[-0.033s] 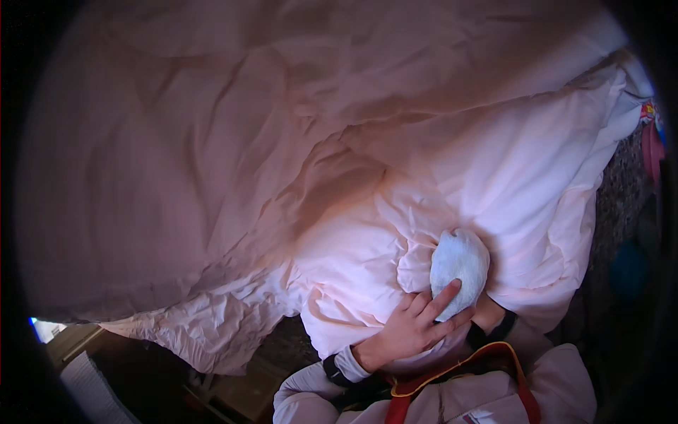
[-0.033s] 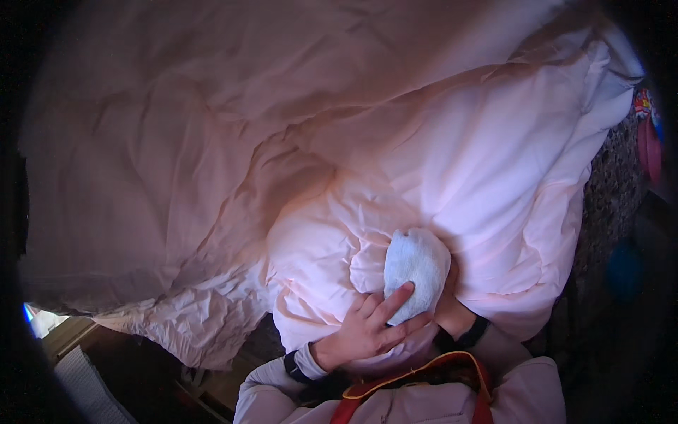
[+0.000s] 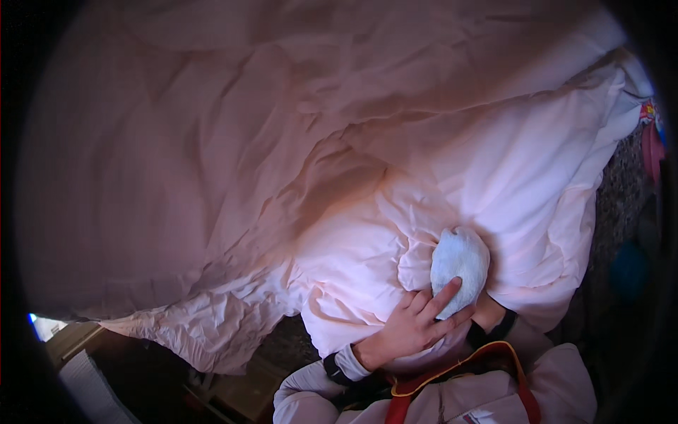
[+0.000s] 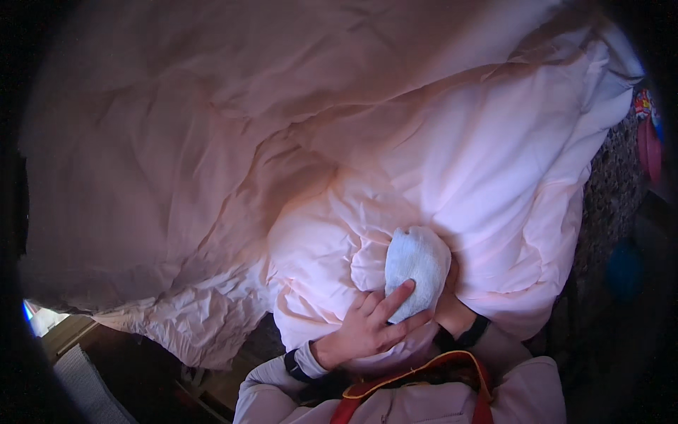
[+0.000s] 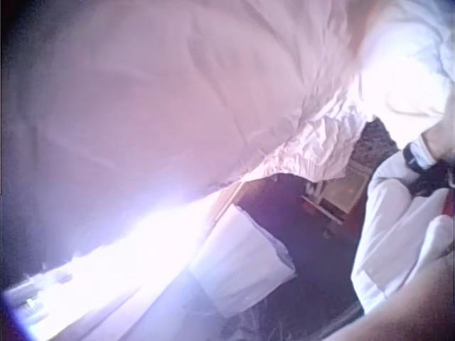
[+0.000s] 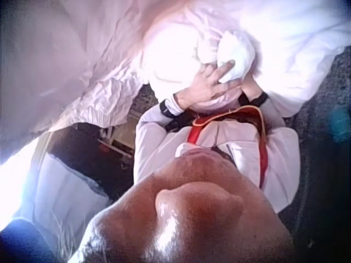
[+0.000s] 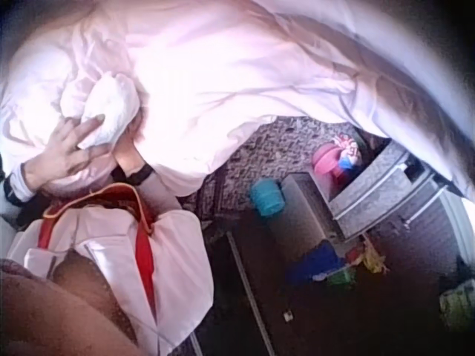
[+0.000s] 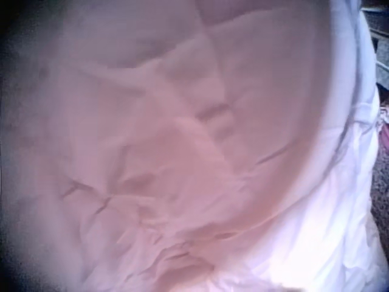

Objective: The recorder irons a large pink duvet or comforter draped over a surface.

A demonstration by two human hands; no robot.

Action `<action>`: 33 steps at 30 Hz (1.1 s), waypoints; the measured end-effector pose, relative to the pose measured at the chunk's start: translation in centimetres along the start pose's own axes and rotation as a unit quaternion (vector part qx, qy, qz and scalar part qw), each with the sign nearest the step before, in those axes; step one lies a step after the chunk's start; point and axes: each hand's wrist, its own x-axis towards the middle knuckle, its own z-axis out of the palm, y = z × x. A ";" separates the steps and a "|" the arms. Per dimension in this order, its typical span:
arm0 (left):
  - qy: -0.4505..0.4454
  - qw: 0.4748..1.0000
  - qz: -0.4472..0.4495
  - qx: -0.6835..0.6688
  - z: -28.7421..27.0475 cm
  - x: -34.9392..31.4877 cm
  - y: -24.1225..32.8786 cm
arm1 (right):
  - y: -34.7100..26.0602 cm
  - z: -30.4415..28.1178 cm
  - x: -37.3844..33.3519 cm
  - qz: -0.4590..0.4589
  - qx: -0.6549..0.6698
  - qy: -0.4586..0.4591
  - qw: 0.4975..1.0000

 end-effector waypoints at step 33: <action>-0.008 0.997 0.058 0.046 0.6 -0.2 -0.1 | -8.1 -1.5 6.6 -0.379 -0.921 -0.088 0.013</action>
